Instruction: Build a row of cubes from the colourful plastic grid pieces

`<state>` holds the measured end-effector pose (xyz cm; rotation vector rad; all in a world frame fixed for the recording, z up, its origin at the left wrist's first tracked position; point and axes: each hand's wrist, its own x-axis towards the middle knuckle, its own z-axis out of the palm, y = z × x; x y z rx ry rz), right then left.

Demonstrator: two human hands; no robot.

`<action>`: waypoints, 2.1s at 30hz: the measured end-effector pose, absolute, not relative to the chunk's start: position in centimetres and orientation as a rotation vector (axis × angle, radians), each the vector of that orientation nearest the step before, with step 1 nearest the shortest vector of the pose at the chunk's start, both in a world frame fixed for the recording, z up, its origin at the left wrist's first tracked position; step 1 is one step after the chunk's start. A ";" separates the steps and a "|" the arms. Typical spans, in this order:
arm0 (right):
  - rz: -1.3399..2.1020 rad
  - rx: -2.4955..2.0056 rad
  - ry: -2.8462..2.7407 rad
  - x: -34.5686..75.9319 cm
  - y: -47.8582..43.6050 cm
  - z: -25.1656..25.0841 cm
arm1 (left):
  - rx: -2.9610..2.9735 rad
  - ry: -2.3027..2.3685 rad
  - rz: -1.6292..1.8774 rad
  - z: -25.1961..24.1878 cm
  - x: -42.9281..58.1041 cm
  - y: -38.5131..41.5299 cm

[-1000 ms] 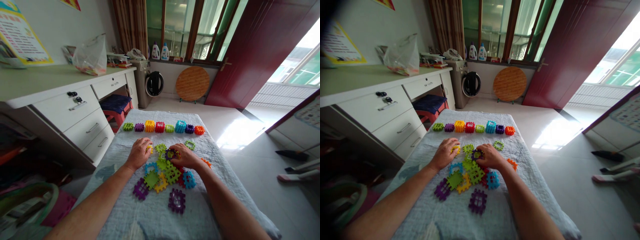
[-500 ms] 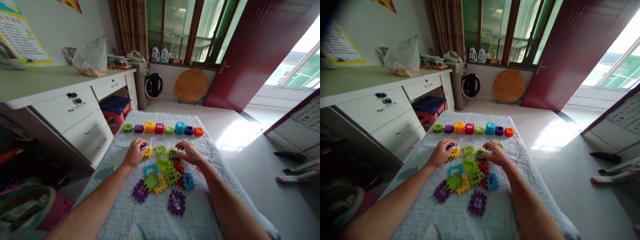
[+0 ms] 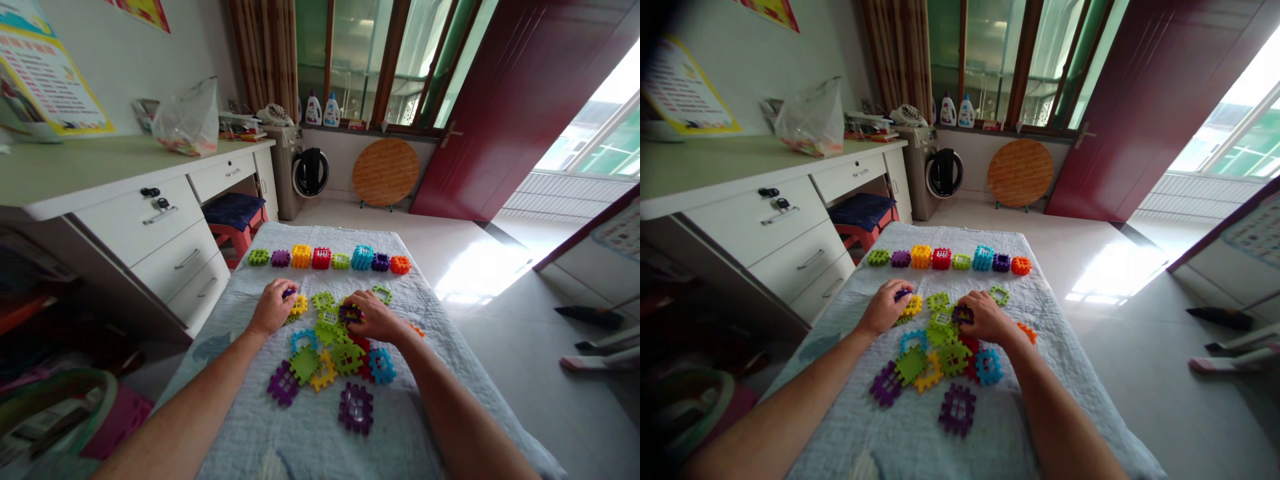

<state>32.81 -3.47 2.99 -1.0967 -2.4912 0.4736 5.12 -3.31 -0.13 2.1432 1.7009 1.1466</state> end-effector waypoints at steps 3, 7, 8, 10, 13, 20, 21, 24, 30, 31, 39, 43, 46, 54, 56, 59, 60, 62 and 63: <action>0.534 -1.101 -2.398 32.8 -3.1 2.9 | 2.177 1.717 1.143 0.0 5.2 -3.5; 0.666 -1.224 -2.121 33.6 -2.1 2.4 | 2.301 1.703 1.102 0.6 5.7 -3.8; 0.670 -1.253 -2.056 33.8 -1.9 2.2 | 2.338 1.684 1.084 0.8 5.9 -3.9; 0.653 -1.289 -1.988 34.2 -1.5 1.8 | 2.409 1.627 1.027 1.2 6.6 -4.0; 0.575 -1.308 -2.030 34.5 -1.3 1.3 | 2.489 1.556 0.878 1.8 7.9 -3.8; 0.323 -1.319 -2.174 34.8 -1.1 1.1 | 2.509 1.616 0.422 3.0 10.2 -2.0; 0.309 -1.323 -2.174 34.9 -1.1 1.2 | 2.492 1.640 0.372 3.1 10.4 -1.7; 0.290 -1.336 -2.156 35.1 -1.2 1.5 | 2.444 1.691 0.266 3.4 10.8 -1.0; 0.304 -1.339 -2.282 35.0 -1.6 1.9 | 2.426 1.665 0.296 3.8 9.9 -0.2; 0.301 -1.348 -2.317 34.9 -1.6 1.8 | 2.413 1.648 0.347 4.0 9.3 -0.1; 0.278 -1.392 -2.382 34.8 -1.2 0.7 | 2.228 1.650 0.755 5.6 -0.3 1.9; 0.272 -1.370 -2.376 34.8 -1.2 0.5 | 2.188 1.863 0.674 6.0 -5.3 3.9; 0.281 -1.366 -2.368 34.8 -1.2 0.4 | 2.259 1.962 0.497 6.1 -7.2 5.7; 0.317 -1.357 -2.349 34.8 -1.3 0.4 | 2.302 1.979 0.300 5.6 -7.5 9.5; 0.319 -1.343 -2.349 34.8 -1.3 0.5 | 2.322 1.970 0.275 5.3 -7.3 10.0; 0.322 -1.332 -2.342 34.9 -1.3 0.5 | 2.349 1.962 0.236 5.0 -7.0 10.5; 0.323 -1.330 -2.340 34.9 -1.3 0.6 | 2.354 1.961 0.221 4.9 -6.9 10.6; 0.327 -1.332 -2.339 34.8 -1.3 0.6 | 2.357 1.960 0.193 4.8 -6.8 10.8; 0.329 -1.336 -2.341 34.8 -1.4 0.7 | 2.357 1.959 0.180 4.8 -6.7 10.8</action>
